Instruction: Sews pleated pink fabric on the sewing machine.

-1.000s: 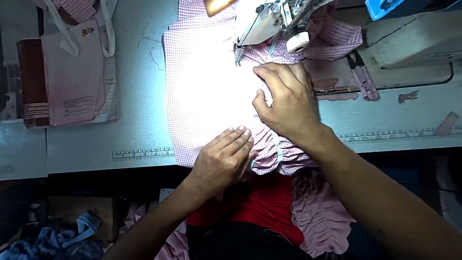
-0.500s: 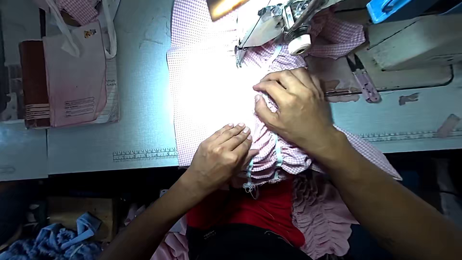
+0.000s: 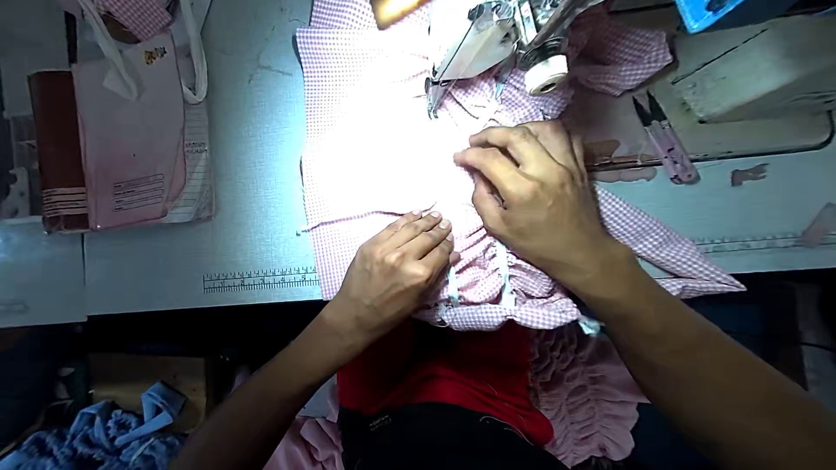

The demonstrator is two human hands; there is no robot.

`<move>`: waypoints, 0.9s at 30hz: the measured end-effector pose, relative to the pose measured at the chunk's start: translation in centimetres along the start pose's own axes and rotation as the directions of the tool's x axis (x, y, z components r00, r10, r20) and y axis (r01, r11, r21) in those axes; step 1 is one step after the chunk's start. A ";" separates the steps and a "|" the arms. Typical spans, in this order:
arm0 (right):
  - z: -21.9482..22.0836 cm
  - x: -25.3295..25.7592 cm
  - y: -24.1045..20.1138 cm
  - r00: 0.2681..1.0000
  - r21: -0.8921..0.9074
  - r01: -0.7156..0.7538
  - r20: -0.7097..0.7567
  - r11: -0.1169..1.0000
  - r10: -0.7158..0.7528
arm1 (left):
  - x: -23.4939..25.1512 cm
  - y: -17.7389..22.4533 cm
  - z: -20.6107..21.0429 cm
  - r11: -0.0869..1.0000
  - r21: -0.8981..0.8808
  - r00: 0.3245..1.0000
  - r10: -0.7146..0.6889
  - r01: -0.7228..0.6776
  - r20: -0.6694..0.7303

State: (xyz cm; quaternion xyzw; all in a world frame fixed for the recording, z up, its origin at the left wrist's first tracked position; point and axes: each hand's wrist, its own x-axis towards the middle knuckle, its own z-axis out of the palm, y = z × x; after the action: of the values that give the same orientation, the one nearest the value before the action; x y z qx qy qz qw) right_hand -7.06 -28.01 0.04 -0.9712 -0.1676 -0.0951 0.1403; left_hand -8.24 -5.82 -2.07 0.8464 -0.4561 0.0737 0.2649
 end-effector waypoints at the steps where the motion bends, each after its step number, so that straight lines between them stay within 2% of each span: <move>1: 0.0 -0.1 0.0 1.000 0.007 0.020 -0.006 1.000 -0.020 | 0.1 -0.1 0.0 1.000 0.000 1.000 0.003 -0.003 0.002; 6: -0.2 -0.1 -0.2 1.000 -0.022 -0.025 0.016 0.999 0.025 | 0.5 -0.4 -0.3 1.000 0.007 1.000 -0.003 0.003 0.019; 10: 0.1 -0.2 0.3 0.999 0.011 0.047 -0.025 0.999 -0.047 | 0.8 -0.6 -0.4 1.000 0.000 1.000 -0.006 0.006 0.024; 15: -0.1 0.0 0.0 1.000 -0.044 -0.006 0.001 0.999 0.006 | 1.0 -0.9 -0.2 1.000 0.019 1.000 -0.014 0.014 0.016; 19: 0.1 0.2 0.1 0.999 -0.028 0.049 -0.022 0.998 -0.050 | 1.3 -1.1 -0.2 1.000 0.015 1.000 -0.017 0.016 0.025; 23: -0.4 0.2 0.0 0.999 -0.045 -0.008 0.033 0.999 0.010 | 1.2 -1.1 -0.3 1.000 0.005 1.000 -0.015 0.015 0.018; 27: -0.1 0.1 0.1 0.997 -0.006 0.074 0.012 0.997 -0.074 | 1.3 -1.3 -0.3 1.000 -0.011 1.000 -0.006 0.006 0.008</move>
State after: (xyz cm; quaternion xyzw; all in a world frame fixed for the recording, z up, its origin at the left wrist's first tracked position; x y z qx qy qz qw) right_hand -6.94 -28.15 0.15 -0.9653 -0.2041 -0.0949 0.1323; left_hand -6.40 -6.06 -1.87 0.8466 -0.4549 0.0669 0.2682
